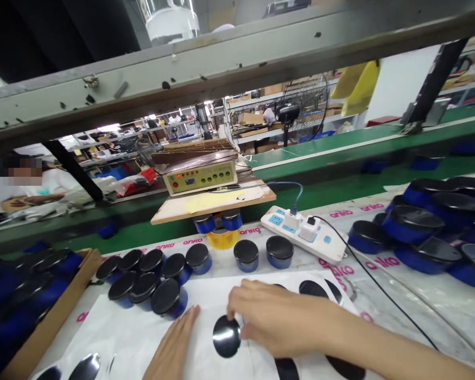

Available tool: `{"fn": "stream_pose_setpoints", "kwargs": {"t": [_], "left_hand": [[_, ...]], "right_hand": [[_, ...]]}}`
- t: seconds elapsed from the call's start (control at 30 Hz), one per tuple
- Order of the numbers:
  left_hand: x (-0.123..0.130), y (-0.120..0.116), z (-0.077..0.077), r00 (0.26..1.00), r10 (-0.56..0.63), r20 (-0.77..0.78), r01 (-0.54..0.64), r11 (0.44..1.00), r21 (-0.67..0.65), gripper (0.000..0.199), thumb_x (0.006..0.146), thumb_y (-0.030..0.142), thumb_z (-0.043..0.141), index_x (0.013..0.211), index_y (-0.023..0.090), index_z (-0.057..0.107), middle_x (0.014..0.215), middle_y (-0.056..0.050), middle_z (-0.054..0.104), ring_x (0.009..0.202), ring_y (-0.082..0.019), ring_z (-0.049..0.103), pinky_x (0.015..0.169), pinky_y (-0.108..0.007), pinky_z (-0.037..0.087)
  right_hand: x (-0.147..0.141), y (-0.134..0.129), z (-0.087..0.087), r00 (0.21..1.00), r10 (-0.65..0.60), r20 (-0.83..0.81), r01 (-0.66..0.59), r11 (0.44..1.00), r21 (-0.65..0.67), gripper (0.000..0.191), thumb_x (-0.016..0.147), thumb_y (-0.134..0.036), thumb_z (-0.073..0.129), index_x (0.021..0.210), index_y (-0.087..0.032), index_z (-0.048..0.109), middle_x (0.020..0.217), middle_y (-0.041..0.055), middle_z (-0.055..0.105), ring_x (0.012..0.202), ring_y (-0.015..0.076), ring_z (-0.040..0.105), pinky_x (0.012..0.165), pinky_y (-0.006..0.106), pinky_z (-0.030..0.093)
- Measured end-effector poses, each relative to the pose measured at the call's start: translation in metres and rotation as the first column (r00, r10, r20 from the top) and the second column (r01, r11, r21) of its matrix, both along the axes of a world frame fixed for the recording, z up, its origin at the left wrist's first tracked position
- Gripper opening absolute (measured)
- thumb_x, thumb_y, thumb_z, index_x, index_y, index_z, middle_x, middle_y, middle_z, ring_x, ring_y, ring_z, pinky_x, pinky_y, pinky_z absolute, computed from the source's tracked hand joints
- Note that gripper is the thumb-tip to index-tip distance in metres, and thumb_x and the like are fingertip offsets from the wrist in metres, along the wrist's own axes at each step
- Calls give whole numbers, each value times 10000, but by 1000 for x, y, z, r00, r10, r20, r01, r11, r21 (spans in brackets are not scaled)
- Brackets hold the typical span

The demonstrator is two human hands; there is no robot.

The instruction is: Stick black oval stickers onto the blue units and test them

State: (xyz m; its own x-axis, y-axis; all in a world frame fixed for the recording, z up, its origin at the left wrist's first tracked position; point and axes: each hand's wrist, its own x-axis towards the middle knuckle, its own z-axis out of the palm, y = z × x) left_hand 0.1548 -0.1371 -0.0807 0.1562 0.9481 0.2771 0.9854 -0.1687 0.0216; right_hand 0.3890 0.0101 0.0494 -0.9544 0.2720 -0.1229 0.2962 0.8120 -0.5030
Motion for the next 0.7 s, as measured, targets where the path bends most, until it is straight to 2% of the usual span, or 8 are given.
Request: {"fn": "stream_pose_setpoints", "kwargs": {"t": [0.07, 0.17, 0.27, 0.33, 0.47, 0.7], "left_hand": [[-1, -1, -4, 1000, -6, 30, 7, 1000, -21, 1010, 859, 378, 557, 1411, 175, -263, 1409, -156, 423, 1277, -269, 436, 1011, -447, 452], [2, -3, 0, 992, 70, 102, -55, 989, -136, 1215, 668, 530, 706, 1454, 148, -137, 1459, -184, 317, 1311, -344, 358, 1024, -518, 417], [8, -6, 15, 966, 191, 177, -133, 947, -294, 1086, 638, 448, 712, 1470, 113, 98, 1492, -161, 230, 1348, -346, 280, 1069, -513, 353], [12, -8, 25, 951, 219, 220, -140, 935, -325, 985, 665, 398, 668, 1460, 106, 163, 1502, -134, 216, 1365, -321, 256, 1097, -505, 306], [18, -10, 37, 940, 210, 270, -125, 945, -301, 964, 671, 405, 661, 1458, 124, 181, 1502, -120, 237, 1367, -303, 274, 1110, -511, 276], [29, -12, 52, 907, 302, 292, -183, 909, -374, 1034, 629, 438, 722, 1451, 99, 194, 1515, -124, 200, 1388, -285, 227, 1132, -469, 237]], "right_hand": [[-32, -8, -14, 985, 167, 43, -169, 985, 37, 264, 807, -175, 591, 1068, -185, 552, 1055, 88, 584, 986, 259, 545, 838, 375, 469], [-53, -4, -26, 965, 248, 81, -253, 965, 61, 367, 731, -164, 637, 1087, -171, 548, 1075, 100, 554, 934, 265, 552, 788, 379, 479], [-58, 0, -26, 953, 275, 124, -285, 956, 72, 440, 690, -183, 635, 1117, -179, 531, 1071, 94, 537, 927, 275, 559, 756, 380, 474], [-60, 1, -25, 945, 289, 152, -303, 950, 76, 451, 675, -230, 641, 1111, -189, 532, 1051, 82, 535, 900, 273, 568, 713, 364, 470], [-68, 1, -25, 930, 315, 190, -335, 939, 82, 418, 661, -284, 646, 1058, -201, 545, 1005, 55, 539, 864, 249, 572, 619, 300, 438], [-77, -1, -19, 908, 334, 254, -373, 919, 124, 380, 592, -286, 707, 938, -175, 599, 872, 41, 597, 722, 217, 584, 495, 255, 380]]}}
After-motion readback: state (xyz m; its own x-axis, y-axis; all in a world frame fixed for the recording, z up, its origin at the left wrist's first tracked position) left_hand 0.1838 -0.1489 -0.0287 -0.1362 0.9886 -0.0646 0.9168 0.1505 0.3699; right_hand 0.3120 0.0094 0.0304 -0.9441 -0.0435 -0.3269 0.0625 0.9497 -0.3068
